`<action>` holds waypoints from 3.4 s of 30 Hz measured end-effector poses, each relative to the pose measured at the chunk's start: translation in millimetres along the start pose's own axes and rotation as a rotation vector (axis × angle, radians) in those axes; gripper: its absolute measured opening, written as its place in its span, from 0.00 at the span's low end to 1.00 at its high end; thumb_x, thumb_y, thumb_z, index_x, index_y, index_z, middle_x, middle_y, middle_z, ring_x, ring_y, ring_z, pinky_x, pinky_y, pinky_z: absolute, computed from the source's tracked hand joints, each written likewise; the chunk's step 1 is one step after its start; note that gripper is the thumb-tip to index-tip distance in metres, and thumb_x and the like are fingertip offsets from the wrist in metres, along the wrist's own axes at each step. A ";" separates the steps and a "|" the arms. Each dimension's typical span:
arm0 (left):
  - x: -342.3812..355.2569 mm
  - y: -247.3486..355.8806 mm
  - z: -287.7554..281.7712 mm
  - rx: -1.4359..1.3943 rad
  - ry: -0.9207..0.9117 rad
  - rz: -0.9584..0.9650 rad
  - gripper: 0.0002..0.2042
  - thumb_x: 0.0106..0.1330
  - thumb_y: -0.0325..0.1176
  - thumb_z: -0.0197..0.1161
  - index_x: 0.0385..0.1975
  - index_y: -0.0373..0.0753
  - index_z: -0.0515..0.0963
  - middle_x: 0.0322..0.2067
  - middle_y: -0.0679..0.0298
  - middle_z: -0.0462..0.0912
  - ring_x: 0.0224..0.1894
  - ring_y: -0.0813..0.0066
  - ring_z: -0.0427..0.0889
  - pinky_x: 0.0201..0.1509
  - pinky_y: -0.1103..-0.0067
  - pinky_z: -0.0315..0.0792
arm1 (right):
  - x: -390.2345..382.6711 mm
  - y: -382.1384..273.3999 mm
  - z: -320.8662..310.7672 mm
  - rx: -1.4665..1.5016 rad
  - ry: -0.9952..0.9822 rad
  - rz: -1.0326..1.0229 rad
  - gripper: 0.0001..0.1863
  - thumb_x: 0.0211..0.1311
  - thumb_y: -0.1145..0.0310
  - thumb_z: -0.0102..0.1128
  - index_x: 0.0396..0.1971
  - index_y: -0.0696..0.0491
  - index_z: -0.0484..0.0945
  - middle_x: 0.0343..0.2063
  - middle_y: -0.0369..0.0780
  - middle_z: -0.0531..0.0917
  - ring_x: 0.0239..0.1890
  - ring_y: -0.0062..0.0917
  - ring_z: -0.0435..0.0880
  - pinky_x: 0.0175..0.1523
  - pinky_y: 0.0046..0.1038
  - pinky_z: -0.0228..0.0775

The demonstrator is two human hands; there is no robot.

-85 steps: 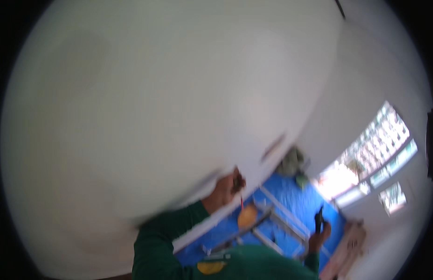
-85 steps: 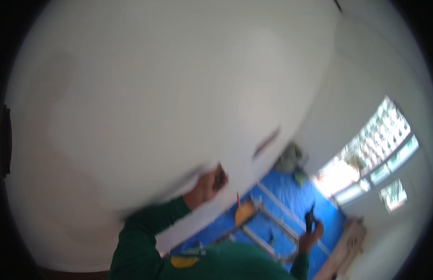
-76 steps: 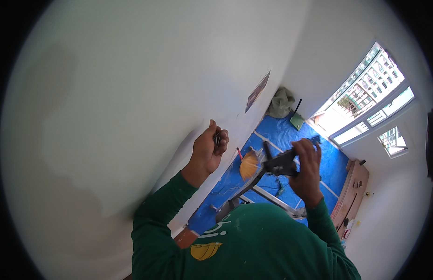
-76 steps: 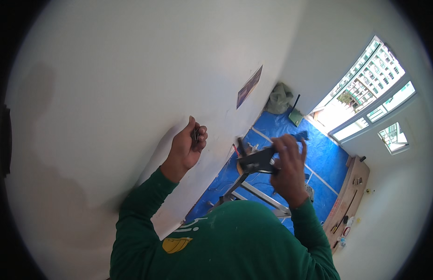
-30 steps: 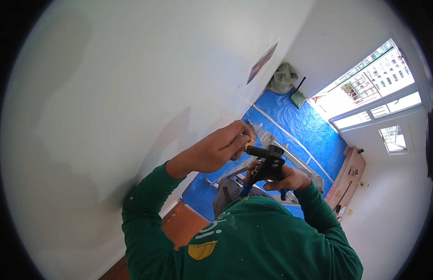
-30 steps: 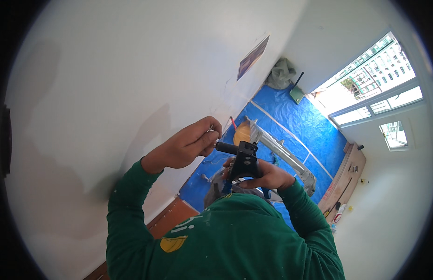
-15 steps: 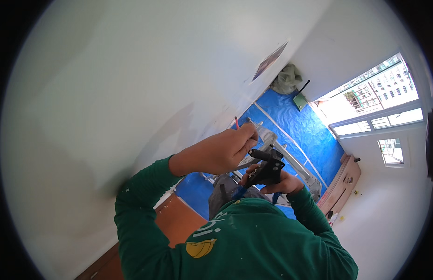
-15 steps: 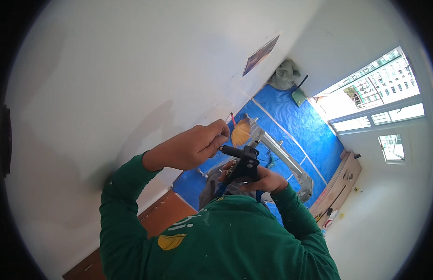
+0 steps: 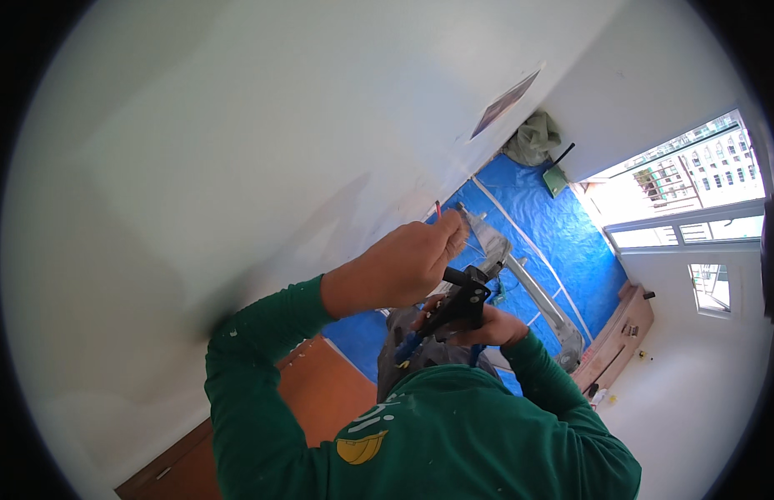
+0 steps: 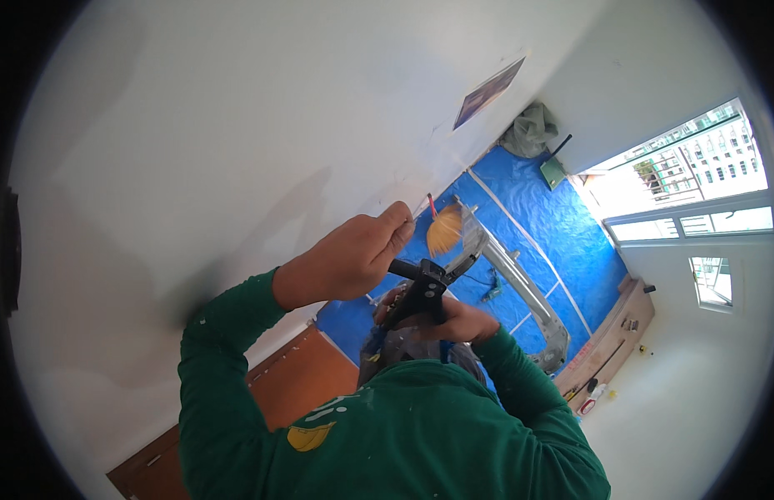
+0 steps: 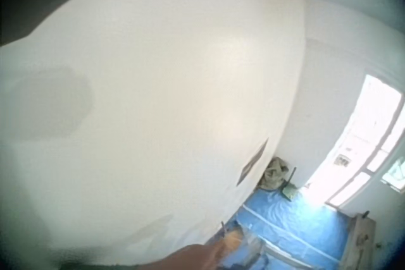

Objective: The person drills pilot holes along a wall-ceiling junction, then uses a manual staple gun to fasten a black trim strip to the wall. They climb a ladder to reach the work area and handle staples and tools on a nearby board.

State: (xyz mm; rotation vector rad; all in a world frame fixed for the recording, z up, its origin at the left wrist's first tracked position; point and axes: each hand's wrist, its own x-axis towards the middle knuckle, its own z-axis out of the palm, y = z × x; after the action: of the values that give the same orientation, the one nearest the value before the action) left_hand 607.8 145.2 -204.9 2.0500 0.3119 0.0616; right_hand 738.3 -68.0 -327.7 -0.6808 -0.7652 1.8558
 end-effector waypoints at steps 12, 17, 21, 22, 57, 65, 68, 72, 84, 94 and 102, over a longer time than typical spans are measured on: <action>6.6 -9.5 -15.0 -0.060 0.246 -0.111 0.13 0.83 0.35 0.46 0.36 0.35 0.69 0.23 0.62 0.71 0.24 0.74 0.69 0.31 0.73 0.66 | 57.4 16.6 -3.0 0.243 -0.126 -0.132 0.44 0.54 0.94 0.56 0.73 0.52 0.63 0.68 0.52 0.73 0.75 0.45 0.67 0.81 0.52 0.51; 6.6 -12.2 -14.1 -0.088 0.364 0.002 0.14 0.85 0.35 0.44 0.36 0.35 0.68 0.22 0.65 0.71 0.23 0.79 0.67 0.29 0.77 0.64 | 65.2 14.3 0.1 0.192 -0.170 -0.228 0.41 0.61 0.89 0.57 0.75 0.51 0.59 0.70 0.50 0.72 0.76 0.41 0.67 0.78 0.46 0.61; 5.8 -12.4 -9.6 -0.346 0.407 0.046 0.14 0.86 0.36 0.43 0.38 0.35 0.69 0.22 0.68 0.70 0.24 0.83 0.66 0.29 0.80 0.63 | 68.8 17.6 5.5 0.234 -0.211 -0.265 0.42 0.60 0.90 0.56 0.75 0.51 0.59 0.70 0.51 0.71 0.76 0.42 0.67 0.78 0.48 0.60; 6.0 -11.7 -8.2 -0.373 0.435 0.064 0.13 0.86 0.36 0.43 0.39 0.35 0.70 0.22 0.69 0.70 0.24 0.84 0.65 0.29 0.81 0.63 | 69.5 18.2 6.6 0.248 -0.212 -0.238 0.42 0.59 0.91 0.56 0.74 0.51 0.59 0.70 0.51 0.71 0.76 0.42 0.68 0.78 0.49 0.60; -2.8 39.4 -44.4 -0.377 0.452 0.134 0.10 0.81 0.35 0.60 0.37 0.35 0.77 0.20 0.75 0.71 0.22 0.91 0.63 0.25 0.85 0.58 | 68.4 -65.5 49.8 0.027 -0.165 -0.358 0.45 0.62 0.90 0.58 0.78 0.56 0.52 0.73 0.49 0.67 0.78 0.38 0.62 0.81 0.47 0.53; -21.0 90.9 -55.9 -0.322 0.449 0.182 0.09 0.78 0.34 0.63 0.37 0.36 0.79 0.22 0.75 0.74 0.24 0.92 0.64 0.27 0.86 0.59 | 50.9 -89.8 57.0 -0.250 -0.038 -0.373 0.47 0.68 0.88 0.57 0.81 0.52 0.45 0.80 0.45 0.55 0.82 0.36 0.54 0.81 0.45 0.53; -19.0 96.2 -58.2 -0.264 0.396 0.175 0.09 0.79 0.34 0.62 0.38 0.35 0.81 0.24 0.74 0.76 0.26 0.92 0.65 0.29 0.85 0.62 | 54.9 -81.9 58.5 -0.329 -0.052 -0.467 0.47 0.67 0.89 0.56 0.81 0.52 0.46 0.79 0.44 0.56 0.82 0.36 0.53 0.82 0.46 0.50; -15.7 117.3 -73.3 -0.293 0.386 0.231 0.09 0.80 0.33 0.60 0.41 0.33 0.83 0.37 0.65 0.87 0.44 0.83 0.81 0.52 0.79 0.76 | 63.4 -94.5 77.9 -0.165 -0.134 -0.594 0.45 0.63 0.90 0.55 0.79 0.53 0.51 0.77 0.46 0.61 0.81 0.42 0.55 0.82 0.49 0.45; -183.4 270.8 -203.9 1.324 1.513 0.978 0.18 0.71 0.26 0.66 0.60 0.36 0.81 0.41 0.51 0.91 0.23 0.64 0.86 0.30 0.75 0.80 | 55.1 -289.4 217.0 -1.221 0.485 -1.283 0.36 0.63 0.77 0.63 0.71 0.63 0.61 0.63 0.49 0.73 0.66 0.40 0.74 0.73 0.41 0.63; -290.6 366.1 -294.9 1.927 1.975 0.052 0.16 0.78 0.34 0.56 0.58 0.33 0.82 0.21 0.54 0.85 0.22 0.62 0.84 0.29 0.70 0.78 | 145.9 -431.1 364.0 -2.219 1.060 -2.072 0.35 0.51 0.82 0.65 0.64 0.54 0.72 0.52 0.50 0.77 0.57 0.47 0.78 0.64 0.48 0.64; -287.0 365.5 -294.7 1.922 1.999 0.012 0.14 0.78 0.30 0.54 0.53 0.30 0.82 0.26 0.51 0.86 0.27 0.56 0.85 0.33 0.66 0.80 | 171.3 -452.8 398.9 -2.203 1.181 -2.185 0.36 0.51 0.79 0.68 0.64 0.53 0.73 0.51 0.49 0.79 0.57 0.45 0.81 0.61 0.50 0.70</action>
State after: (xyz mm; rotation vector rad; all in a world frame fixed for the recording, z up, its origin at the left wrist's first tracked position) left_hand 350.1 163.4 281.0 2.5995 2.1347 2.7977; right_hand 640.5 154.0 250.8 -0.9242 -1.2416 -1.7739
